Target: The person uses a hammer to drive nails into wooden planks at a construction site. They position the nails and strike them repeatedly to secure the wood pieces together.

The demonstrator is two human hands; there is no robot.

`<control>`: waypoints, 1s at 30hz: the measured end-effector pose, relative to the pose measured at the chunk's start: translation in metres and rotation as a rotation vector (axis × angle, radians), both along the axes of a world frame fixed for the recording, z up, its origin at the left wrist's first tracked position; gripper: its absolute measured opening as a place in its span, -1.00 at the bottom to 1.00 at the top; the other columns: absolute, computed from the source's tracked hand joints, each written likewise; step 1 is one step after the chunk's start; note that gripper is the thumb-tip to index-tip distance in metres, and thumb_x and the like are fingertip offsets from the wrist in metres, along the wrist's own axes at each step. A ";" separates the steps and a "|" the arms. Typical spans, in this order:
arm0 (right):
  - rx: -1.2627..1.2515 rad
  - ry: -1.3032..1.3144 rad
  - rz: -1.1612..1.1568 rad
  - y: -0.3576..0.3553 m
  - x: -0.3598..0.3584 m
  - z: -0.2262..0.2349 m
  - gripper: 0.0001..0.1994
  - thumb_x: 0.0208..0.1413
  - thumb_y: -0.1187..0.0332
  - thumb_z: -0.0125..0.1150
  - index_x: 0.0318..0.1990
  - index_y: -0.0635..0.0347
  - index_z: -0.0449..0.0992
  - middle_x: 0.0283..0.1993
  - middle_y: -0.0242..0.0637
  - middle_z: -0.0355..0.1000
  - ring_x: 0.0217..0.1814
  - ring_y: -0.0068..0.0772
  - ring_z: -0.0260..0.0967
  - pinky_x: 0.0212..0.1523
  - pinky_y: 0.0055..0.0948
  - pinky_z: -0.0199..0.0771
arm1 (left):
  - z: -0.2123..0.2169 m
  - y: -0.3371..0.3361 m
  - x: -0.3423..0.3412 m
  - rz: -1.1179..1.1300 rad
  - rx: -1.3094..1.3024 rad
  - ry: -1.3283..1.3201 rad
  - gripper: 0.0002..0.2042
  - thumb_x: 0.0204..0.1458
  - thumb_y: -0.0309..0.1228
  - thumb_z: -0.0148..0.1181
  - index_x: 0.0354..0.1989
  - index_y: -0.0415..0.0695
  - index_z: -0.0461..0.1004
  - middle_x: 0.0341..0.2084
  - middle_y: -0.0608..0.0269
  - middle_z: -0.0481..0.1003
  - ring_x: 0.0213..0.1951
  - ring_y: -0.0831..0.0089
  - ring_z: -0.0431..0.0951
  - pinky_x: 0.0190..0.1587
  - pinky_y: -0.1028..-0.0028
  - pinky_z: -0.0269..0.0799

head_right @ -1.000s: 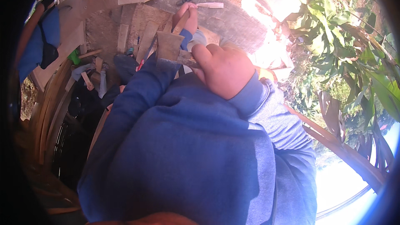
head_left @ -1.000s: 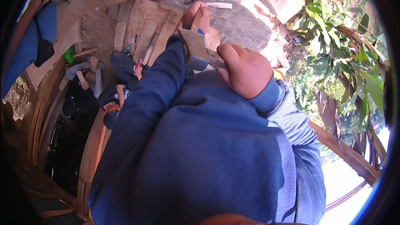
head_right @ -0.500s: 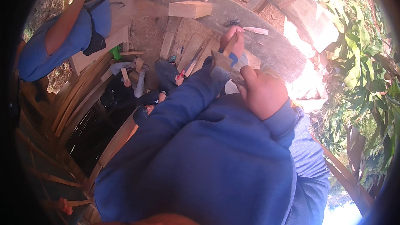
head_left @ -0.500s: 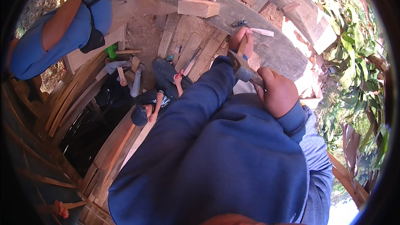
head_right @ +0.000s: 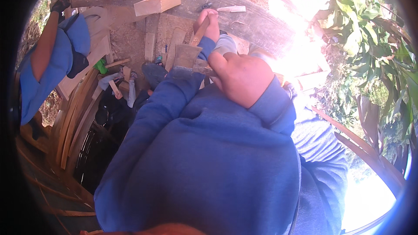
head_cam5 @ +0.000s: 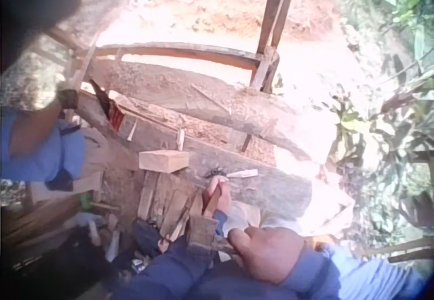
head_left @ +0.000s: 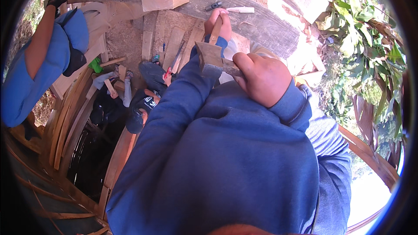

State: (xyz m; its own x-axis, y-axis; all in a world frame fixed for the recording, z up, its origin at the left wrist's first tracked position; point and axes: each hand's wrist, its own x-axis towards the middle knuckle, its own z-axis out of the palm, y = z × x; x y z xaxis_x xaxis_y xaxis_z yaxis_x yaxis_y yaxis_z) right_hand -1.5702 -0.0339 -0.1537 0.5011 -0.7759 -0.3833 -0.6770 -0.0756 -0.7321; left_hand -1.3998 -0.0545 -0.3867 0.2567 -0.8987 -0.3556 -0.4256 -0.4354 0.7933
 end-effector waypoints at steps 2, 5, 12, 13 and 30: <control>-0.048 0.013 -0.016 -0.003 0.001 -0.006 -0.70 0.17 0.24 0.36 -0.04 0.09 0.43 -0.37 -0.14 0.53 -0.36 0.03 0.59 -0.37 -0.01 0.55 | 0.001 -0.006 -0.003 0.015 -0.023 0.054 -0.76 0.36 -0.30 0.07 -0.19 -0.15 0.62 -0.39 -0.12 0.65 -0.26 -0.08 0.72 -0.18 0.13 0.57; -0.088 -0.003 -0.019 -0.001 -0.001 -0.006 -0.75 0.21 0.24 0.30 -0.07 0.10 0.43 -0.38 -0.15 0.54 -0.43 0.01 0.59 -0.44 -0.02 0.54 | 0.002 0.002 0.001 -0.021 -0.028 -0.009 -0.76 0.36 -0.30 0.05 -0.20 -0.15 0.62 -0.40 -0.09 0.65 -0.29 -0.02 0.71 -0.18 0.16 0.56; -0.100 -0.033 -0.021 0.002 0.000 -0.007 -0.76 0.22 0.25 0.29 -0.09 0.12 0.41 -0.41 -0.14 0.50 -0.45 0.01 0.57 -0.47 -0.03 0.54 | -0.005 0.002 0.000 0.005 -0.017 0.040 -0.75 0.36 -0.30 0.04 -0.20 -0.16 0.62 -0.45 -0.07 0.62 -0.38 0.09 0.67 -0.23 0.18 0.53; -0.082 -0.020 -0.012 0.001 0.000 -0.004 -0.76 0.22 0.25 0.30 -0.10 0.12 0.41 -0.42 -0.13 0.50 -0.46 0.02 0.57 -0.47 -0.03 0.53 | -0.008 0.004 0.001 0.002 -0.039 0.036 -0.75 0.36 -0.30 0.04 -0.20 -0.16 0.61 -0.45 -0.06 0.62 -0.39 0.11 0.66 -0.24 0.19 0.53; -0.128 -0.035 -0.019 -0.009 0.002 -0.014 -0.78 0.20 0.28 0.28 -0.13 0.11 0.40 -0.41 -0.16 0.51 -0.48 0.00 0.55 -0.48 -0.03 0.53 | -0.020 -0.004 0.003 0.018 -0.033 0.086 -0.75 0.35 -0.31 0.05 -0.20 -0.17 0.63 -0.41 -0.08 0.65 -0.33 -0.03 0.69 -0.20 0.14 0.54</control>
State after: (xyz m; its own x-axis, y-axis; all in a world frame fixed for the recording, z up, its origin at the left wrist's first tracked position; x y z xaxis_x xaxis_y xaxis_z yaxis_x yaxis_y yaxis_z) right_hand -1.5684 -0.0433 -0.1674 0.4974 -0.8267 -0.2628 -0.6536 -0.1579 -0.7402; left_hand -1.3970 -0.0584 -0.4066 0.2429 -0.9057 -0.3475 -0.3476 -0.4157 0.8405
